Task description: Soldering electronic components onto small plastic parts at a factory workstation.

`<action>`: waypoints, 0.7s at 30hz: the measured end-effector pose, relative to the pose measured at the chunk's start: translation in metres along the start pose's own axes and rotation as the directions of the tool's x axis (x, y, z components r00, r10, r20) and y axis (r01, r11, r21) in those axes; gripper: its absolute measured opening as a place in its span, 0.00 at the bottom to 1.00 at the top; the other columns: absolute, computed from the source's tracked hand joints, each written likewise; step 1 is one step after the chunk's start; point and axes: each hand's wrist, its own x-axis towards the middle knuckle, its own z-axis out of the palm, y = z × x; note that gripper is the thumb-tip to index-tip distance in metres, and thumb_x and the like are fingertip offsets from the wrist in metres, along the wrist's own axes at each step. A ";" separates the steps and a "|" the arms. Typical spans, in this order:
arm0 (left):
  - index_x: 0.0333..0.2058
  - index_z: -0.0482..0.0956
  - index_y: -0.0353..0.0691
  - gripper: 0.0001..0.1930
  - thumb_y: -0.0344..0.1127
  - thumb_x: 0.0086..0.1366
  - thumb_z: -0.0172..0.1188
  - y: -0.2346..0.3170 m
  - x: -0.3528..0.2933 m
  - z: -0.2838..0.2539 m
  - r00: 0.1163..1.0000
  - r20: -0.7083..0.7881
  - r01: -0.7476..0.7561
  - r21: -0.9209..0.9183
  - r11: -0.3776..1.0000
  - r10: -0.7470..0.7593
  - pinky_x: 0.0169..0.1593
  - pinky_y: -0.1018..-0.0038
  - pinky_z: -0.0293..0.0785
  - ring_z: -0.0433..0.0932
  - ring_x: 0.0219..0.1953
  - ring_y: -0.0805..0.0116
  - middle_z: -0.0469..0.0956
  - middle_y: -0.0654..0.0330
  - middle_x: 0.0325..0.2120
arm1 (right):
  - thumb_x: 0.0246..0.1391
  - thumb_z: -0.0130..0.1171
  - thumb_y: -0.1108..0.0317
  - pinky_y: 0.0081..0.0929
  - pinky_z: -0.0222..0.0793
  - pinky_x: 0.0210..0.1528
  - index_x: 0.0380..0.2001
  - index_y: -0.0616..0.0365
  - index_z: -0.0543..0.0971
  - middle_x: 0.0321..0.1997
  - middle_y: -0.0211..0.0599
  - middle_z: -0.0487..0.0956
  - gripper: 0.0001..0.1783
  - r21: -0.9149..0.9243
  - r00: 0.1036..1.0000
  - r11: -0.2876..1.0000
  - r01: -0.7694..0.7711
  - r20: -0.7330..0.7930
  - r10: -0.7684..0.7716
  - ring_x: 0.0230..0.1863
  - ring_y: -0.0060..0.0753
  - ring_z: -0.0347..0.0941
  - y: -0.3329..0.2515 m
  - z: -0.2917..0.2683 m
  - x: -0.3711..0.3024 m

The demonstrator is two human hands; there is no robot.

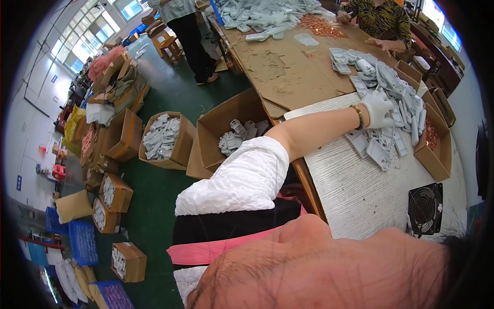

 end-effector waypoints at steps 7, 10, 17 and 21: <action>0.41 0.79 0.51 0.16 0.40 0.54 0.51 -0.020 0.000 -0.016 0.954 0.206 0.174 0.215 0.961 -0.219 0.50 0.62 0.69 0.71 0.47 0.50 0.74 0.52 0.42 | 0.59 0.50 0.53 0.14 0.57 0.36 0.50 0.59 0.70 0.37 0.29 0.73 0.23 0.011 1.000 1.000 -0.023 -0.009 0.024 0.33 0.20 0.62 0.000 -0.003 0.000; 0.41 0.80 0.50 0.17 0.40 0.53 0.52 -0.025 0.001 -0.016 0.902 0.372 0.151 0.201 0.968 -0.218 0.49 0.64 0.70 0.74 0.45 0.52 0.76 0.51 0.42 | 0.59 0.50 0.53 0.14 0.57 0.35 0.50 0.59 0.70 0.38 0.29 0.73 0.23 0.043 0.999 0.998 -0.037 0.041 0.036 0.33 0.20 0.62 0.000 -0.008 0.000; 0.33 0.83 0.41 0.14 0.40 0.50 0.55 -0.021 0.004 -0.011 0.945 0.321 0.052 0.067 0.996 -0.070 0.45 0.64 0.73 0.79 0.40 0.53 0.79 0.47 0.34 | 0.61 0.48 0.55 0.20 0.61 0.38 0.50 0.59 0.71 0.39 0.29 0.73 0.21 0.027 1.000 1.000 0.000 0.019 -0.001 0.36 0.21 0.65 -0.013 0.025 -0.022; 0.35 0.78 0.41 0.14 0.40 0.52 0.52 -0.025 0.001 -0.023 0.954 0.298 -0.009 0.119 0.993 -0.027 0.45 0.63 0.72 0.77 0.40 0.52 0.78 0.49 0.34 | 0.61 0.47 0.57 0.24 0.66 0.34 0.48 0.60 0.72 0.40 0.32 0.74 0.19 0.007 0.999 1.000 -0.015 0.045 0.014 0.37 0.22 0.67 0.008 -0.001 -0.007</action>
